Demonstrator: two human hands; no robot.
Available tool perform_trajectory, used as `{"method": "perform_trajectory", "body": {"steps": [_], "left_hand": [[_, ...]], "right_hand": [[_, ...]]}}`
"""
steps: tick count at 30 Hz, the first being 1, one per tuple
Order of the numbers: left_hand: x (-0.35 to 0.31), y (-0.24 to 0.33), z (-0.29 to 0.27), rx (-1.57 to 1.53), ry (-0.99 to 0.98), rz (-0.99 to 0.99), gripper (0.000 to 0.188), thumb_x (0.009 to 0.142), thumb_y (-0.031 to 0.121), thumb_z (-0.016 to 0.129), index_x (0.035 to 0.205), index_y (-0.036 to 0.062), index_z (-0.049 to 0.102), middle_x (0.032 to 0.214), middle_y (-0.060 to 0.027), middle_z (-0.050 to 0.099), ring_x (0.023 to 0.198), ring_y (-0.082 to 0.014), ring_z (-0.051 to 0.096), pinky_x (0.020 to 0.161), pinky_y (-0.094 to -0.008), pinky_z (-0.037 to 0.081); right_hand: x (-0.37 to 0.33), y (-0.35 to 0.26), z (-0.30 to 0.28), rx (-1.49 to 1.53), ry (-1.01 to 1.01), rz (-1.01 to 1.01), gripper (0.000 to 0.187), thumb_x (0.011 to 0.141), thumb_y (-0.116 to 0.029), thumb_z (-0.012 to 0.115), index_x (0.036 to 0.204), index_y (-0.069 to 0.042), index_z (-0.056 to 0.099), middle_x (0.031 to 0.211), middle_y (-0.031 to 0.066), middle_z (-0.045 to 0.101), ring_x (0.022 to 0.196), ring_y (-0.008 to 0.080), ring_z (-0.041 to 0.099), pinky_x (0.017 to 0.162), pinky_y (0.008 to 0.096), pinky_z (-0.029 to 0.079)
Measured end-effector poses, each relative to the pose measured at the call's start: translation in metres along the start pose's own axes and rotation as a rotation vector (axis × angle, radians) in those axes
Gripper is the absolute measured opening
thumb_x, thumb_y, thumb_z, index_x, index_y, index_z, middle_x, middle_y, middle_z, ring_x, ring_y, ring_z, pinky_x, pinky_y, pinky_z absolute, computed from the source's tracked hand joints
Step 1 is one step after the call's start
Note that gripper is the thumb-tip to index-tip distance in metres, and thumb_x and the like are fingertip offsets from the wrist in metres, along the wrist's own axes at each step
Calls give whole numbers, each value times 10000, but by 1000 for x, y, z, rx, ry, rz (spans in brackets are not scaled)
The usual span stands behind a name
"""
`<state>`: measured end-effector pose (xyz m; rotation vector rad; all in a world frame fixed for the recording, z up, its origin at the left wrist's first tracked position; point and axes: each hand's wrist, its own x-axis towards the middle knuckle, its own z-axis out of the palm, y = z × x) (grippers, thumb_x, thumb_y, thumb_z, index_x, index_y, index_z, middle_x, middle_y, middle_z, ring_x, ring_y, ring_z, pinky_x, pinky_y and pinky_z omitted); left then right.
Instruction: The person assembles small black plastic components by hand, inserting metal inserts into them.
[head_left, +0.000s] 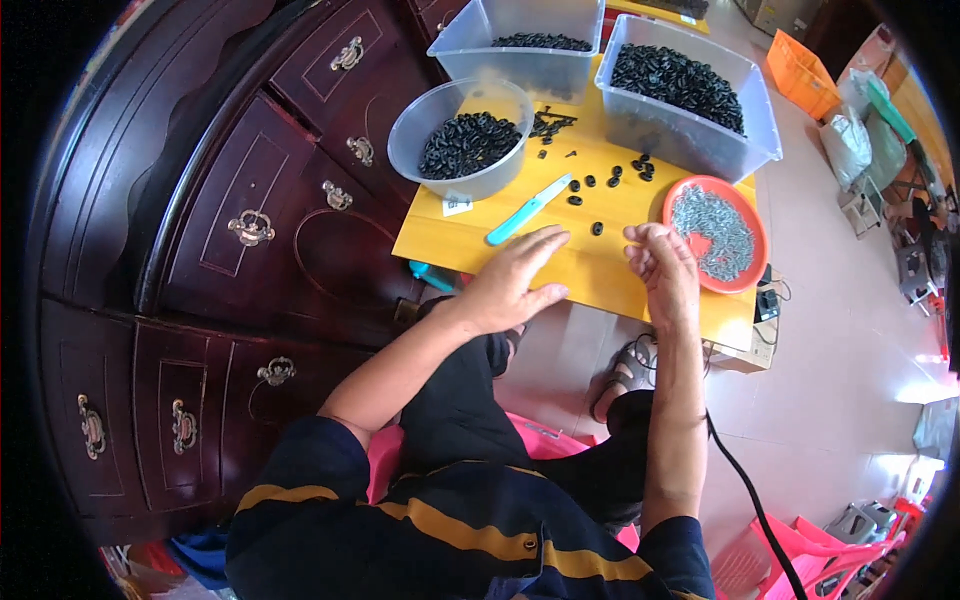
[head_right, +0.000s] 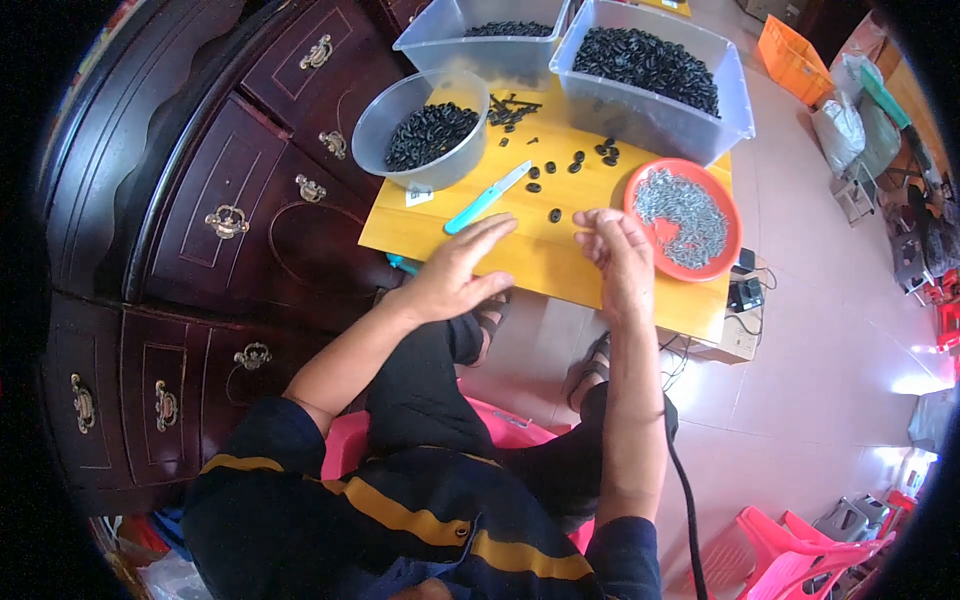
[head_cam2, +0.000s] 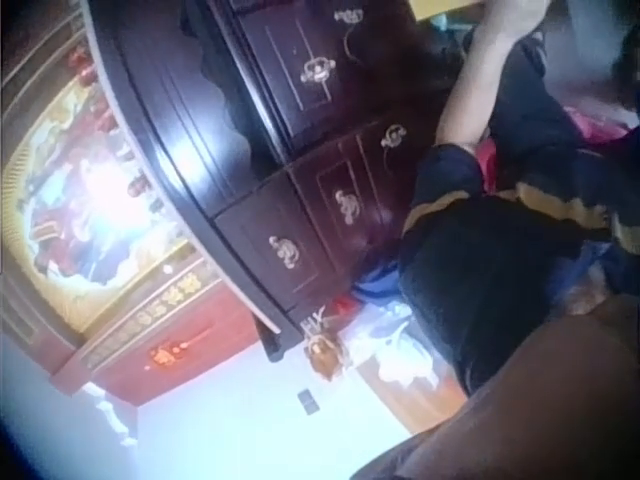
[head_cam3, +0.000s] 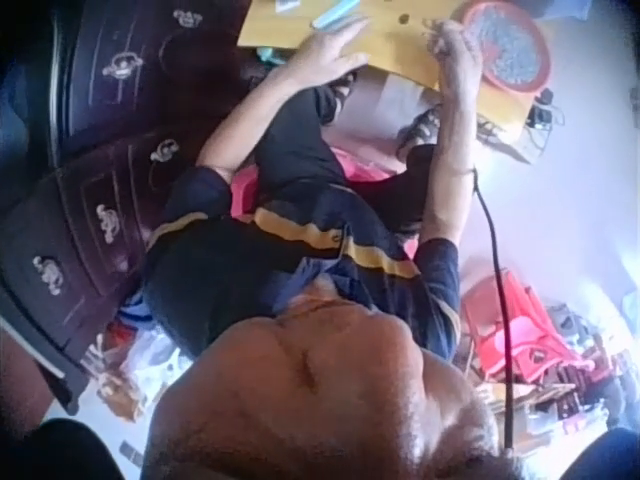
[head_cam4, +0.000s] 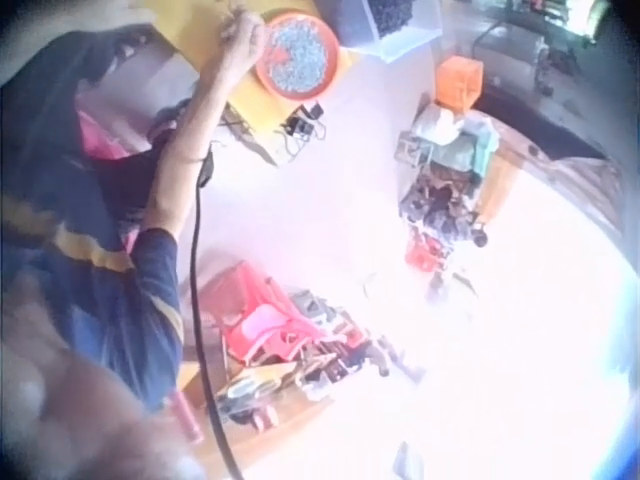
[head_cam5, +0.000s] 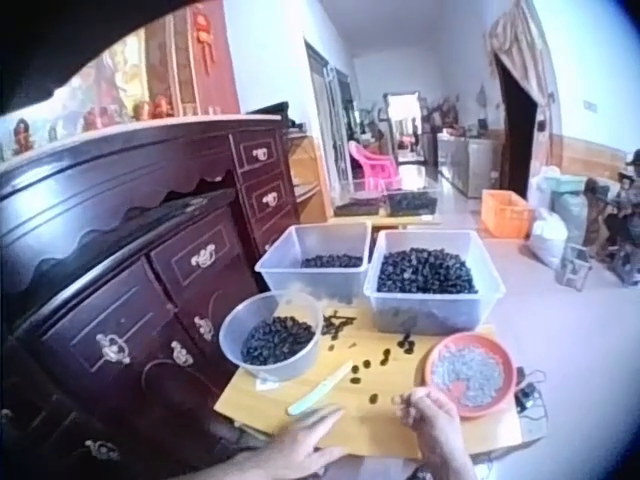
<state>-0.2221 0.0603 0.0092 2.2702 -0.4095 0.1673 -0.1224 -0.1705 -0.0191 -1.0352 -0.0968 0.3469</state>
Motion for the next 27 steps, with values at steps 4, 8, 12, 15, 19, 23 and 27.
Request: {"method": "perform_trajectory", "body": {"steps": [4, 8, 12, 15, 19, 23, 27], "left_hand": [[25, -24, 44, 237, 23, -21, 825, 888, 375, 684, 1475, -63, 304, 1508, -334, 311, 1425, -463, 287, 1172, -488, 271], [66, -49, 54, 378, 140, -80, 887, 895, 456, 656, 1451, -128, 286, 1495, -373, 301, 1430, -468, 275, 1197, -487, 222], [102, -53, 60, 500, 109, -120, 920, 903, 526, 626, 1473, -101, 265, 1516, -355, 279, 1445, -453, 254, 1199, -473, 230], [126, -67, 69, 599, 112, -114, 942, 902, 555, 614, 1479, -99, 256, 1529, -344, 267, 1458, -442, 233, 1205, -465, 217], [158, -72, 76, 570, 46, -38, 918, 920, 604, 542, 1503, -51, 269, 1541, -305, 281, 1457, -424, 245, 1207, -470, 209], [184, -76, 80, 517, -21, 114, 822, 951, 566, 517, 1527, 29, 284, 1577, -219, 278, 1468, -381, 247, 1208, -461, 217], [202, -76, 81, 543, -104, 211, 735, 966, 498, 533, 1502, 32, 345, 1573, -184, 304, 1464, -366, 268, 1192, -454, 261]], "right_hand": [[-33, 21, 2, 178, -35, 196, 233, 1001, -267, 581, 1030, -44, 640, 1013, 94, 710, 802, 139, 658, 731, 258, 506], [-65, 48, 4, 108, -165, 385, 257, 992, -299, 594, 1013, -52, 661, 930, 79, 722, 798, 142, 670, 743, 285, 528], [-79, 57, 19, -99, -255, 593, 235, 972, -294, 626, 981, -63, 669, 890, 72, 720, 779, 150, 677, 739, 277, 533], [-77, 96, 23, -163, -288, 674, 257, 982, -320, 605, 1020, -77, 678, 917, 61, 732, 793, 131, 674, 718, 260, 515], [-74, 129, 29, -84, -217, 768, 244, 997, -314, 570, 1027, -95, 675, 942, 40, 733, 808, 117, 673, 713, 253, 503], [-68, 129, 28, 8, -143, 767, 246, 1005, -311, 546, 1084, -108, 662, 985, 35, 732, 839, 119, 676, 740, 258, 509], [-62, 132, 24, 66, -102, 780, 266, 1004, -316, 540, 1130, -106, 645, 1022, 44, 727, 880, 135, 675, 781, 276, 520]]}}
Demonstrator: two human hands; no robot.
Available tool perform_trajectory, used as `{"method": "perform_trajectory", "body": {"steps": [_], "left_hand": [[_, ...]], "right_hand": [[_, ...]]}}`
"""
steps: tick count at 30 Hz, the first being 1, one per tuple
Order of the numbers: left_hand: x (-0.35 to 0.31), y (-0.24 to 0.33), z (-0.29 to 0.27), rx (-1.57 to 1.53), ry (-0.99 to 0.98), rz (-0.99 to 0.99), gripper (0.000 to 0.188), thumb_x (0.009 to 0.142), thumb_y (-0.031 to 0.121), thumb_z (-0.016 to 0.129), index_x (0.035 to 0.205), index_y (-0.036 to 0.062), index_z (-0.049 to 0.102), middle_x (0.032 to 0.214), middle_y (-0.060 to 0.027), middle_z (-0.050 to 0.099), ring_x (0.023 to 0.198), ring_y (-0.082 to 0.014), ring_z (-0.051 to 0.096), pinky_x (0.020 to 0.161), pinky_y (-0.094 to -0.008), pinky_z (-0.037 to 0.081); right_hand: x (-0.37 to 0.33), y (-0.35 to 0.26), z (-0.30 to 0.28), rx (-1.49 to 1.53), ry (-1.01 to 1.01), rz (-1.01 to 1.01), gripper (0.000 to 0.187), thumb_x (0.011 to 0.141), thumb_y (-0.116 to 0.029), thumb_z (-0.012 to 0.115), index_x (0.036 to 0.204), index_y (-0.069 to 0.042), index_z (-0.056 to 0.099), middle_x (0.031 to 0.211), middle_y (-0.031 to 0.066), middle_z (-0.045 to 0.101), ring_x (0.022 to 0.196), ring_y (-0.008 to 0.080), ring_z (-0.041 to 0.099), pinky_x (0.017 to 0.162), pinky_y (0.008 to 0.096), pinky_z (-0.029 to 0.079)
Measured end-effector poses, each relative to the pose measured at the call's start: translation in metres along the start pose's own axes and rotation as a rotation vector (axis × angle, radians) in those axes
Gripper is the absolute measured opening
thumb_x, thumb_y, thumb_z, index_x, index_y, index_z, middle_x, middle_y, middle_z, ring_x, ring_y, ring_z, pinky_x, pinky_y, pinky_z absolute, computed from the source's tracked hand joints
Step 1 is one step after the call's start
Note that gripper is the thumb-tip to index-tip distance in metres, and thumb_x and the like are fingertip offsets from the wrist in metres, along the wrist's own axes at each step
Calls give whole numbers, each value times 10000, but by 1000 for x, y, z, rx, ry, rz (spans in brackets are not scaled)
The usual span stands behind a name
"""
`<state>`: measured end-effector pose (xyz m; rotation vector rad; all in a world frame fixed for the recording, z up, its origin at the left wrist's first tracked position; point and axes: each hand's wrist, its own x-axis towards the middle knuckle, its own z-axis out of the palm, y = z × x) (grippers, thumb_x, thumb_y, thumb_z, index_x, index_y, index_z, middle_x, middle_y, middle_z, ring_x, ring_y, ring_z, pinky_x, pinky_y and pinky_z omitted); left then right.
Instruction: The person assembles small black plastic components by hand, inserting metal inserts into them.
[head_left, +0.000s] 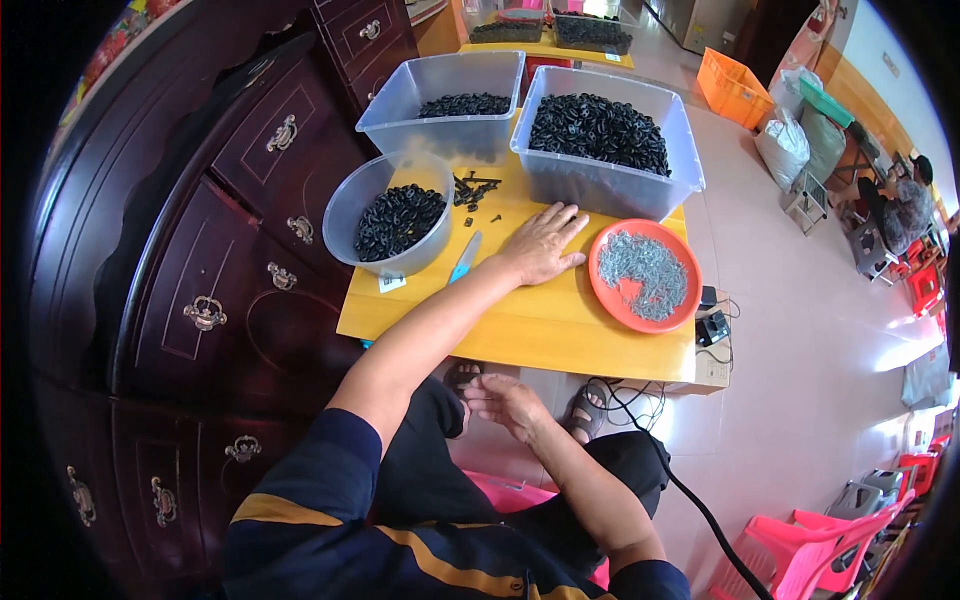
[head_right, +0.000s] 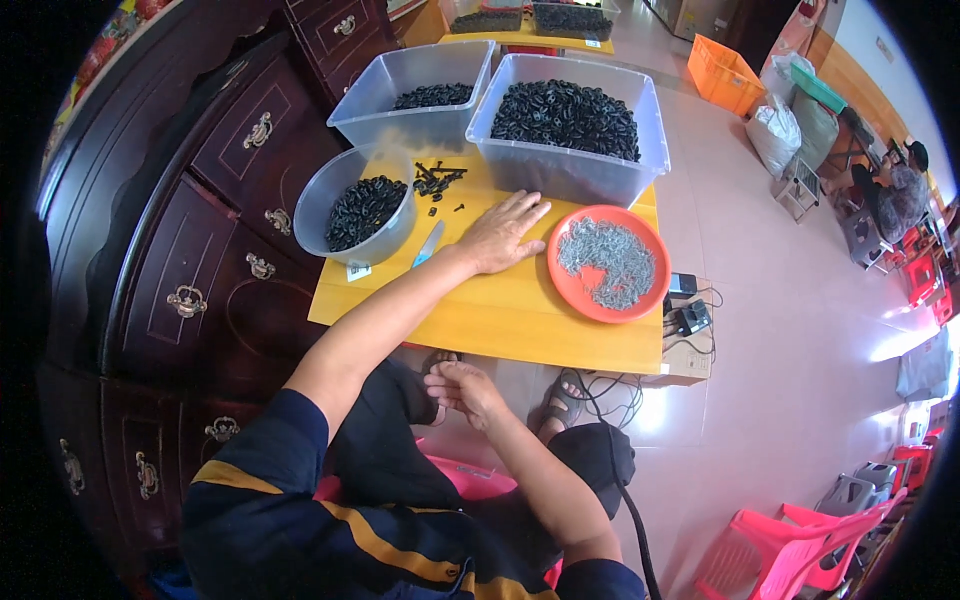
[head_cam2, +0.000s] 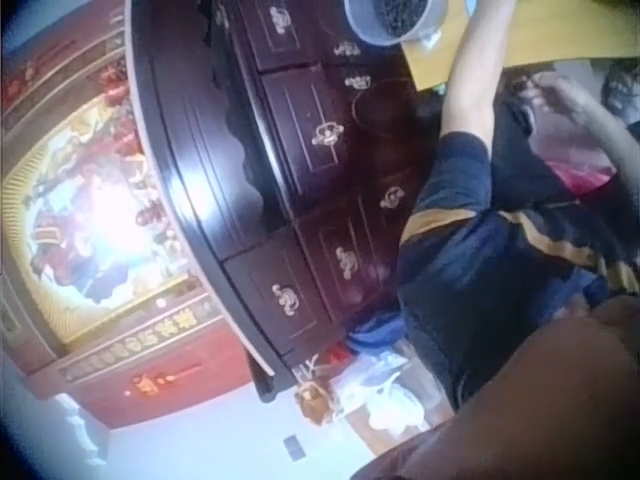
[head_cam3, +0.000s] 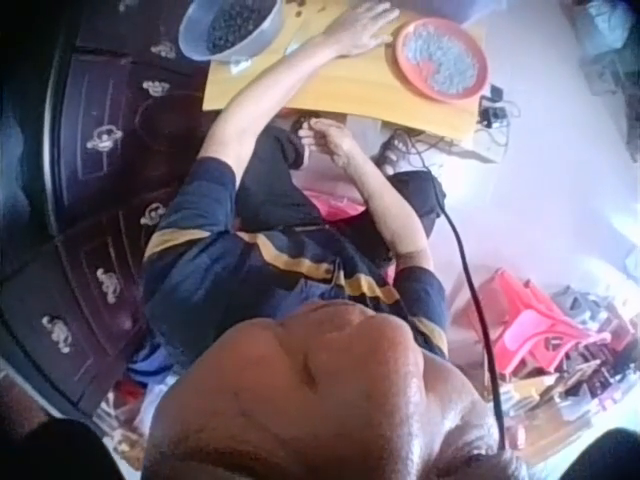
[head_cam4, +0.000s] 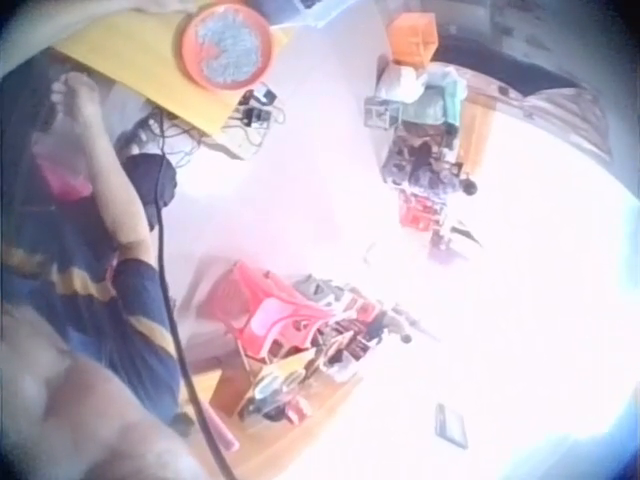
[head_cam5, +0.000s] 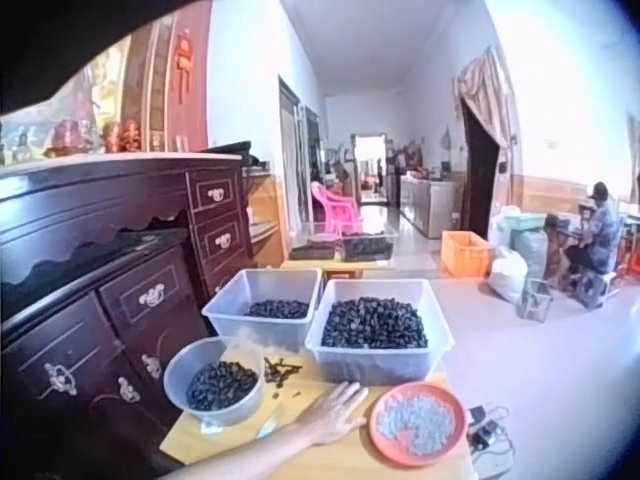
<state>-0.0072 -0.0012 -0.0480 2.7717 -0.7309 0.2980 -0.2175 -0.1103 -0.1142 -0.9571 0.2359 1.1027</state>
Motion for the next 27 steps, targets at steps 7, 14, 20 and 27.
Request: {"method": "perform_trajectory", "body": {"steps": [7, 14, 20, 27], "left_hand": [[0, 1, 3, -22, -7, 27, 687, 974, 466, 527, 1443, -24, 413, 1522, -214, 370, 1442, -378, 303, 1181, -451, 280], [-64, 32, -10, -98, 4, 37, 592, 957, 312, 578, 1393, -67, 446, 1474, -237, 421, 1406, -398, 353, 1165, -455, 306], [-121, 56, -26, -143, 50, 138, 499, 957, 275, 573, 1358, -17, 512, 1448, -201, 471, 1356, -379, 419, 1138, -447, 340], [-103, 34, -35, -541, 235, 2, 365, 992, 243, 524, 1274, 21, 593, 1327, -201, 586, 1294, -373, 502, 1093, -446, 397]], "right_hand": [[15, -3, -10, 131, -2, -3, 300, 1009, -323, 519, 1160, -83, 617, 1064, 67, 715, 938, 176, 669, 845, 316, 518], [16, -11, -18, 453, -62, -133, 592, 1029, -509, 368, 1323, -16, 510, 1169, 161, 657, 1035, 268, 655, 927, 387, 530], [17, -13, -24, 678, -214, -171, 632, 1003, -515, 395, 1350, 4, 493, 1276, 250, 597, 1136, 377, 620, 1023, 479, 489], [10, -18, -25, 693, -370, -217, 628, 1014, -439, 398, 1397, 56, 438, 1359, 299, 529, 1231, 432, 557, 1029, 498, 492]]}}
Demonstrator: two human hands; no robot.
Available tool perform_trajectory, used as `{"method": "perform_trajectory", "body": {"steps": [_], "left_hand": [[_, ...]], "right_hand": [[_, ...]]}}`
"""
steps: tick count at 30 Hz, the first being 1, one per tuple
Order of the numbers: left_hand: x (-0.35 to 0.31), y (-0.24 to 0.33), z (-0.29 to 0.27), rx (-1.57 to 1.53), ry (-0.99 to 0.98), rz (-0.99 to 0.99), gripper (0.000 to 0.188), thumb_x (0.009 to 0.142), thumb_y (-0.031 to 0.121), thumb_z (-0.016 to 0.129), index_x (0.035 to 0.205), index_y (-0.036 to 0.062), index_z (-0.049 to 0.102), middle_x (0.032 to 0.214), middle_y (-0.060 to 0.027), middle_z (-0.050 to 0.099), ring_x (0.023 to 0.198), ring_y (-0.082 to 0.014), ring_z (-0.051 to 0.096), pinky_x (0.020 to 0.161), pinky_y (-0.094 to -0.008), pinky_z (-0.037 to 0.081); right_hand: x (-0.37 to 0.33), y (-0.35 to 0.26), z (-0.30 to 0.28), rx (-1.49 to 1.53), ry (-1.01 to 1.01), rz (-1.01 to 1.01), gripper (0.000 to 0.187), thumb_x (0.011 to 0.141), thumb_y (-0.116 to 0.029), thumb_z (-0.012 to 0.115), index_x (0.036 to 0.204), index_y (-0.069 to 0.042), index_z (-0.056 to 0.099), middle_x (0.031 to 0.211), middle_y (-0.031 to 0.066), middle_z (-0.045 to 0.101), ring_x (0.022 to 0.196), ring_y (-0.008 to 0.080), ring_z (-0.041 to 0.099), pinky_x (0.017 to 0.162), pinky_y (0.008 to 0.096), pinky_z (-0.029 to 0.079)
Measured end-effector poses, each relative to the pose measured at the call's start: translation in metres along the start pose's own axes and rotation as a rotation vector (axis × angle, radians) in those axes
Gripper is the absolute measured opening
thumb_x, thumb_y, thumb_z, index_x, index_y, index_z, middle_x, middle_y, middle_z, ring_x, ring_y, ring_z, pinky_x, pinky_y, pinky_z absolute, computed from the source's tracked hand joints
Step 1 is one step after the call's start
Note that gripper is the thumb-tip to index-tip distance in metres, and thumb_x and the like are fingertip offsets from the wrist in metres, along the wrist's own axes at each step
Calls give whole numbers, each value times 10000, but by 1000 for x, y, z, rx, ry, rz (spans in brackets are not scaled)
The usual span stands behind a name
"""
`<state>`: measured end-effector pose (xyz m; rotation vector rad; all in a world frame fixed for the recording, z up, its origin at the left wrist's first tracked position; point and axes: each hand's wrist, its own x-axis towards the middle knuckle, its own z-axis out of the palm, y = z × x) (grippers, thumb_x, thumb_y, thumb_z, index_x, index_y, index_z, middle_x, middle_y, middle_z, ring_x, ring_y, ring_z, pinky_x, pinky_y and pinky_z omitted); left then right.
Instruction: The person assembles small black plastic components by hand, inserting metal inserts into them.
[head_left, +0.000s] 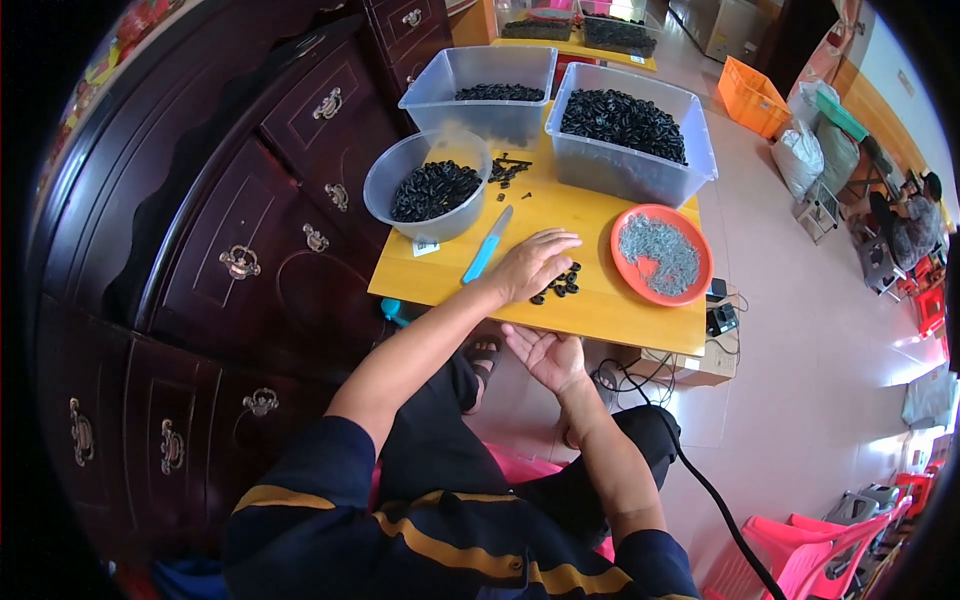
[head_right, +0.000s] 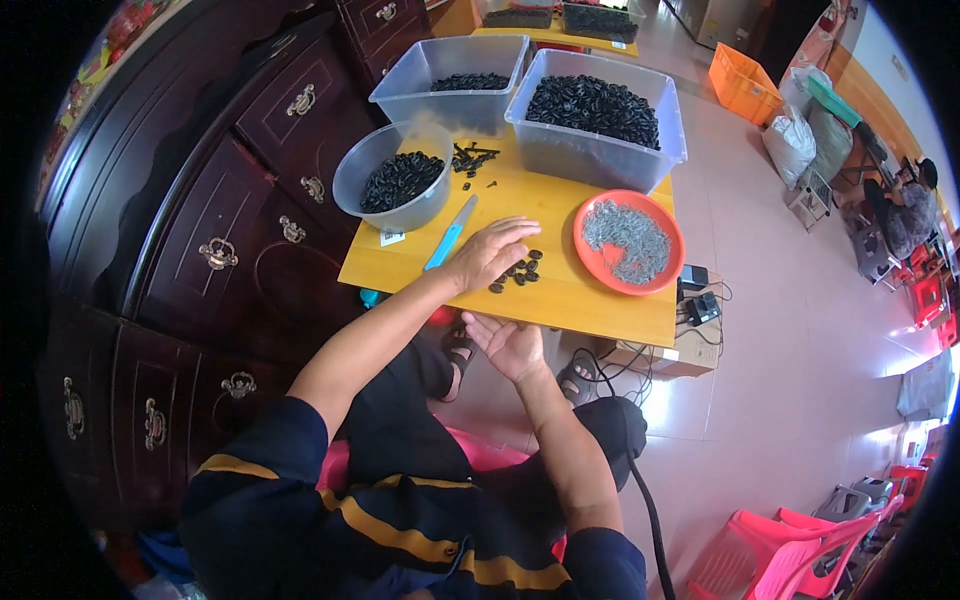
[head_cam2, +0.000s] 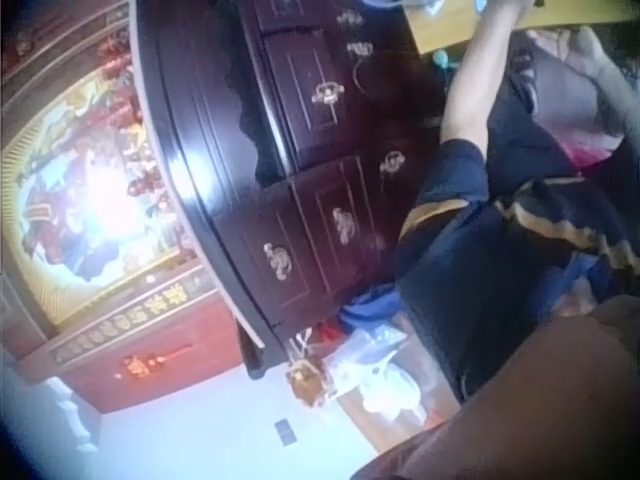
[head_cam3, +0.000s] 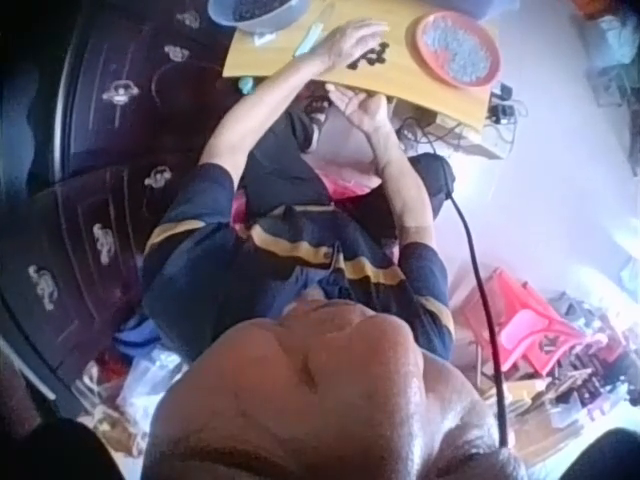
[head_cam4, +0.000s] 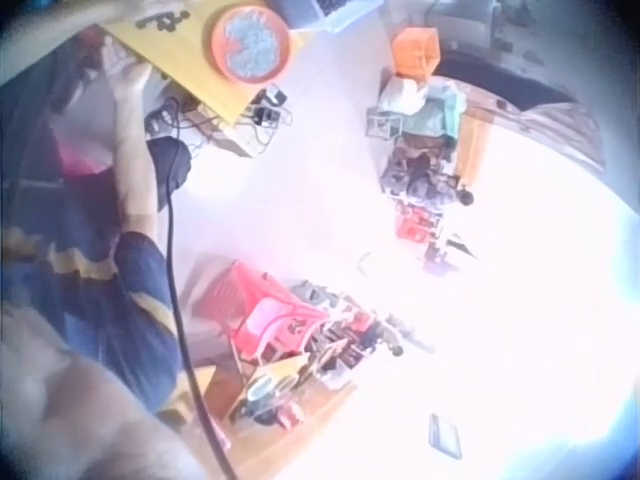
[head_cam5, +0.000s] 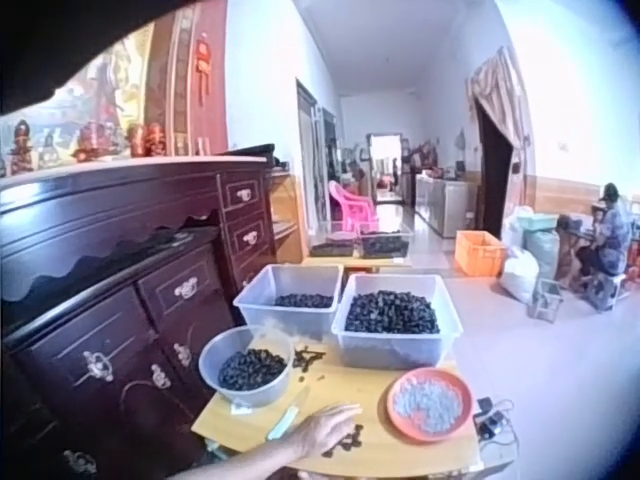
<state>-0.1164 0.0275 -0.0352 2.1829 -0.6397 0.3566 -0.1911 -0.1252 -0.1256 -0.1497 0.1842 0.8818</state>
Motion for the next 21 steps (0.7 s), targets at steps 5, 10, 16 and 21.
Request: {"method": "perform_trajectory", "body": {"steps": [5, 10, 16, 21], "left_hand": [[-2, 2, 21, 95, -201, 150, 397, 971, 292, 564, 1233, 1, 629, 1342, -178, 592, 1320, -367, 486, 1131, -453, 362], [-28, 24, 27, 51, -258, 241, 384, 891, 219, 633, 1179, -34, 644, 1323, -184, 603, 1303, -364, 506, 1106, -457, 405], [-73, 45, 45, 230, -113, 423, 315, 859, 171, 636, 1103, -25, 674, 1251, -181, 638, 1249, -339, 561, 1071, -431, 449], [-95, 59, 61, 232, 79, 401, 329, 818, 187, 635, 1091, 7, 670, 1197, -164, 661, 1168, -312, 623, 1026, -424, 490]], "right_hand": [[-10, -8, 6, 23, 26, 38, 608, 1022, -407, 373, 1394, 69, 437, 1390, 308, 498, 1261, 446, 527, 1070, 509, 454], [-13, -7, 0, 58, 31, -23, 544, 1027, -381, 355, 1422, -18, 443, 1450, 204, 484, 1305, 384, 504, 1106, 511, 414], [-15, -12, -15, 58, 52, -30, 400, 1037, -286, 383, 1338, -57, 515, 1345, 129, 569, 1229, 278, 569, 1046, 444, 483], [-32, -13, -28, -231, 15, -126, 336, 1039, -223, 317, 1249, -94, 546, 1224, 83, 620, 1119, 178, 597, 971, 303, 508]]}}
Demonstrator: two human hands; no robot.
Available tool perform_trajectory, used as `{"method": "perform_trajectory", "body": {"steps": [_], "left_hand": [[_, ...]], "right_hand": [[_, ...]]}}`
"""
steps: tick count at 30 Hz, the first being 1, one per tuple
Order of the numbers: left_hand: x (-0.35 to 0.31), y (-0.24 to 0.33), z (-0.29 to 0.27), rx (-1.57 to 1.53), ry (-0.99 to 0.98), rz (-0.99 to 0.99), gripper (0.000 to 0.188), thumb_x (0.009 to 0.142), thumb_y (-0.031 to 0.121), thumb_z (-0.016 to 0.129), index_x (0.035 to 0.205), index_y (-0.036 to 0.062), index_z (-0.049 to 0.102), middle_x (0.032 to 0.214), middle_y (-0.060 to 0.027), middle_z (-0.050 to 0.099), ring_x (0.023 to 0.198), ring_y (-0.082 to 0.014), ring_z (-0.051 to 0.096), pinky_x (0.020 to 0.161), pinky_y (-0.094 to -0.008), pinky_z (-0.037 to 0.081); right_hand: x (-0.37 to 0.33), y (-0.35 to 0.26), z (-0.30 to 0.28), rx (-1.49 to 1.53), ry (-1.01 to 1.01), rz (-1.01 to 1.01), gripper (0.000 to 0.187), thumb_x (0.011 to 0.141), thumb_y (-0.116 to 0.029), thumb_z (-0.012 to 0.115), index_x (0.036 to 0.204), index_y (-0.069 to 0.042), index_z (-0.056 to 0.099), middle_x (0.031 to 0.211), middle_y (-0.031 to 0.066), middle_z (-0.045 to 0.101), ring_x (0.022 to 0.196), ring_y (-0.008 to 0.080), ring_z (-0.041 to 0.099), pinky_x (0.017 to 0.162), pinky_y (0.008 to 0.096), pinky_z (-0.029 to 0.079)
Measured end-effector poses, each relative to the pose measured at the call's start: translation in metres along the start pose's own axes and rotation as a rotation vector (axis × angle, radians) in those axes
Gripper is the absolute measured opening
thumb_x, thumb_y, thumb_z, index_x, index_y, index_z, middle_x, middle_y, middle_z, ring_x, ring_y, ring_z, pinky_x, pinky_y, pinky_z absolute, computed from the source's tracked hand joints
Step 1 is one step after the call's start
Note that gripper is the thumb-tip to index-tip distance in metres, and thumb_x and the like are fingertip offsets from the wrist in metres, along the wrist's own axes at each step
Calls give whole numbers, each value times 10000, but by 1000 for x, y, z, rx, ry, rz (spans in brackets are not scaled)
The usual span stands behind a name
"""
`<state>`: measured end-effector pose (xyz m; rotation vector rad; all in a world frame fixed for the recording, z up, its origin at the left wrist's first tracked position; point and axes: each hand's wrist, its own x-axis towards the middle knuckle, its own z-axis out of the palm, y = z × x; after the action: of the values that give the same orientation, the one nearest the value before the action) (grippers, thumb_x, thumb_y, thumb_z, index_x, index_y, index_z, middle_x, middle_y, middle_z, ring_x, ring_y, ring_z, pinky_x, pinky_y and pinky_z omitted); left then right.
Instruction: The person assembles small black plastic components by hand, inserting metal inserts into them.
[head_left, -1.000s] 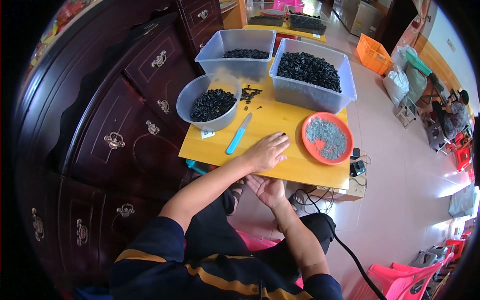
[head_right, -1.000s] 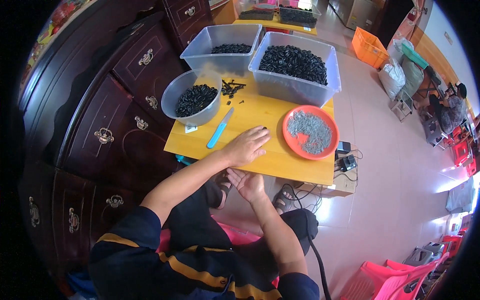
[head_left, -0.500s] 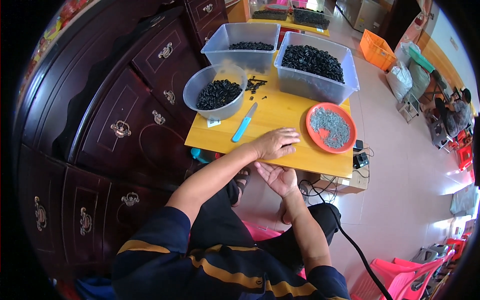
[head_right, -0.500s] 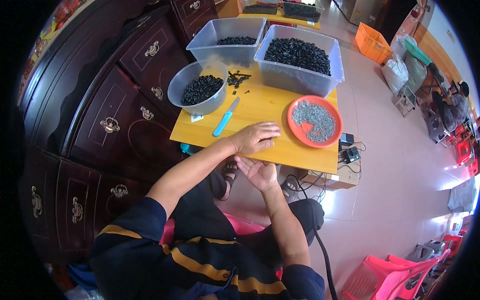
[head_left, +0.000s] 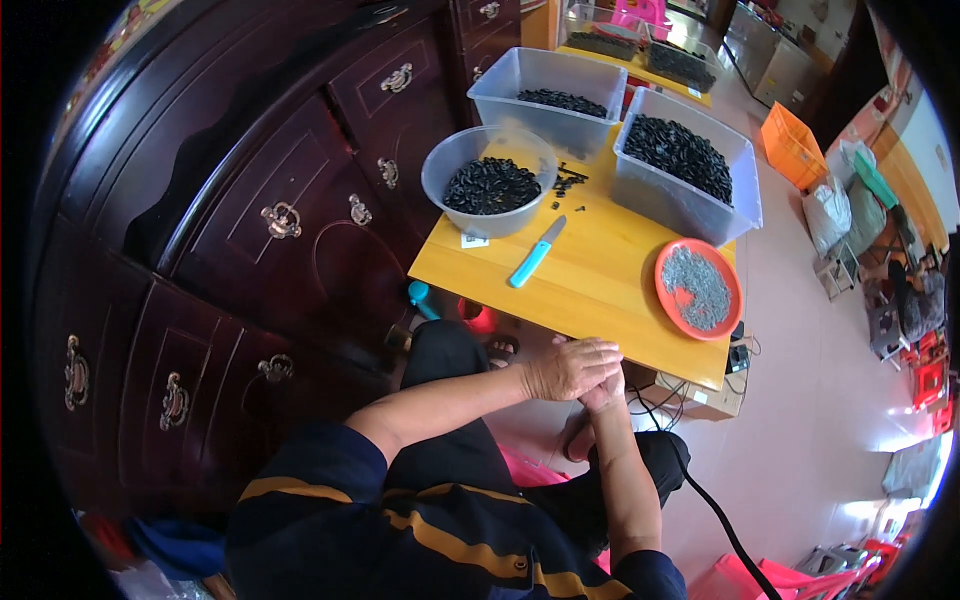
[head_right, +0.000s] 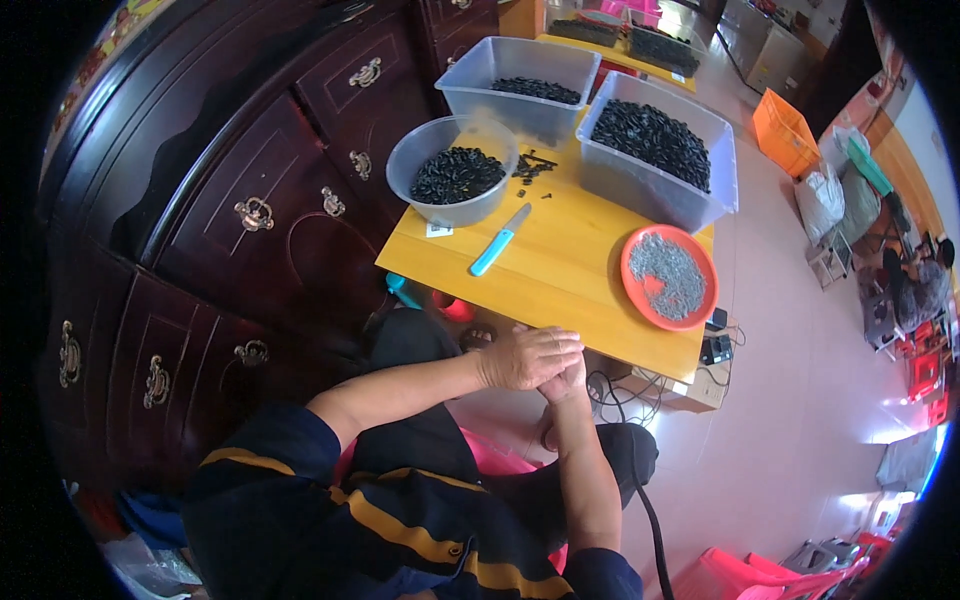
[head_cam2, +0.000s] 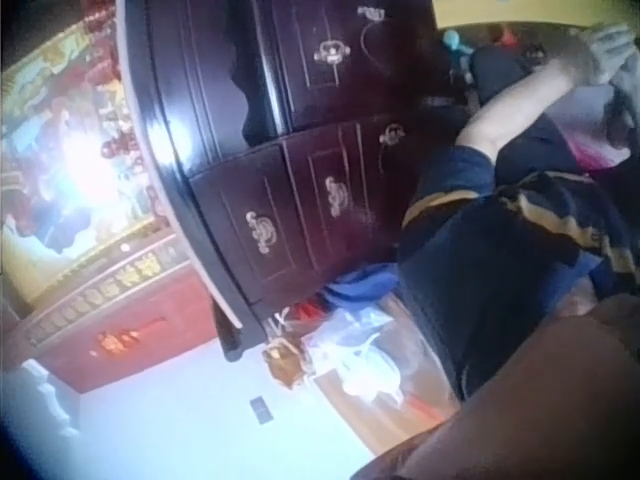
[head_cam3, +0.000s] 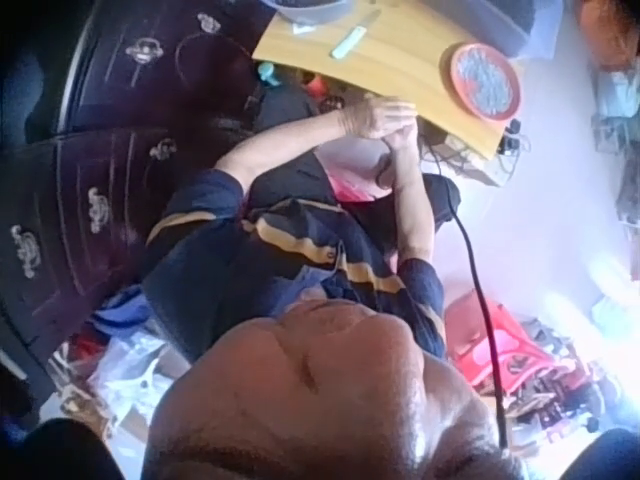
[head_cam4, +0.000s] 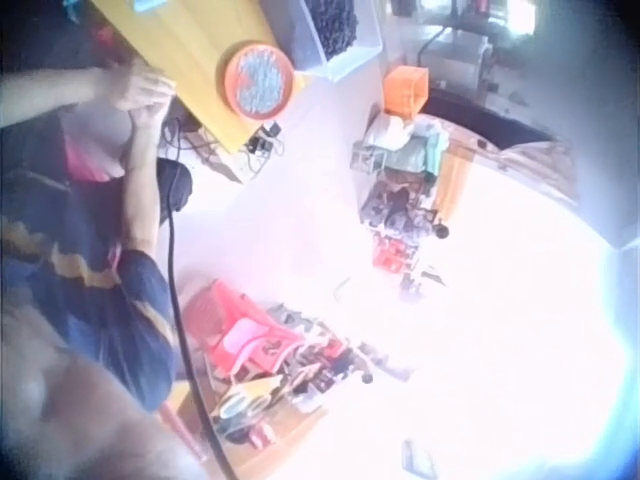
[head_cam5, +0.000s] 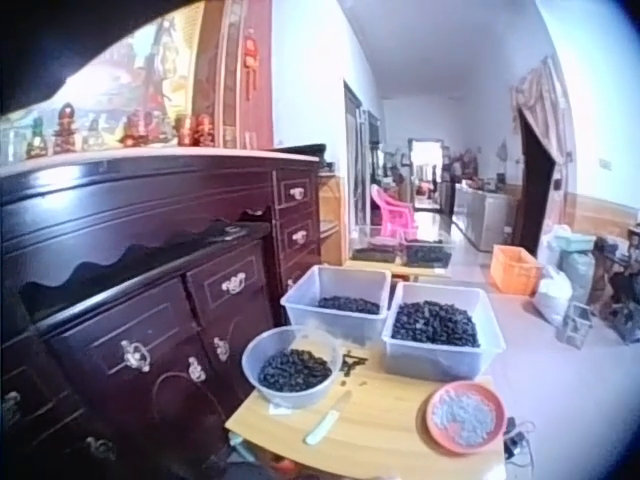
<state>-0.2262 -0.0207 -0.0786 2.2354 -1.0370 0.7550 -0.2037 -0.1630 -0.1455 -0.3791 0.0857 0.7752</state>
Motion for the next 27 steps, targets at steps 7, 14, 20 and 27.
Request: {"method": "perform_trajectory", "body": {"steps": [7, 14, 20, 27], "left_hand": [[-11, 5, -8, -126, 61, 29, 230, 835, 176, 627, 1020, 55, 690, 1049, -135, 688, 977, -284, 673, 873, -394, 537], [8, -6, -58, -440, 338, -362, 87, 862, 92, 695, 818, 31, 652, 698, -87, 632, 639, -252, 642, 599, -356, 487], [3, -18, -80, -450, 504, -436, 176, 869, 107, 692, 732, 27, 614, 641, -112, 573, 574, -267, 595, 532, -367, 436], [15, -16, -82, -408, 405, -287, 82, 876, 136, 672, 876, 63, 634, 664, -98, 567, 596, -305, 602, 555, -403, 464]], "right_hand": [[-20, 11, 14, 8, 94, 60, 338, 1030, -264, 388, 1234, -62, 567, 1215, 100, 615, 1155, 229, 603, 1015, 408, 497], [-35, 8, 65, 195, 446, -19, 158, 951, -203, 589, 976, -67, 665, 992, 49, 700, 952, 210, 686, 722, 357, 606], [30, -50, 174, 241, 141, -270, 210, 1012, -211, 492, 993, -40, 611, 1054, 110, 669, 1038, 261, 635, 869, 372, 563], [179, -69, 255, -261, -186, -153, 354, 1017, -341, 457, 1088, -42, 632, 1175, 142, 632, 1133, 288, 584, 1053, 442, 383]]}}
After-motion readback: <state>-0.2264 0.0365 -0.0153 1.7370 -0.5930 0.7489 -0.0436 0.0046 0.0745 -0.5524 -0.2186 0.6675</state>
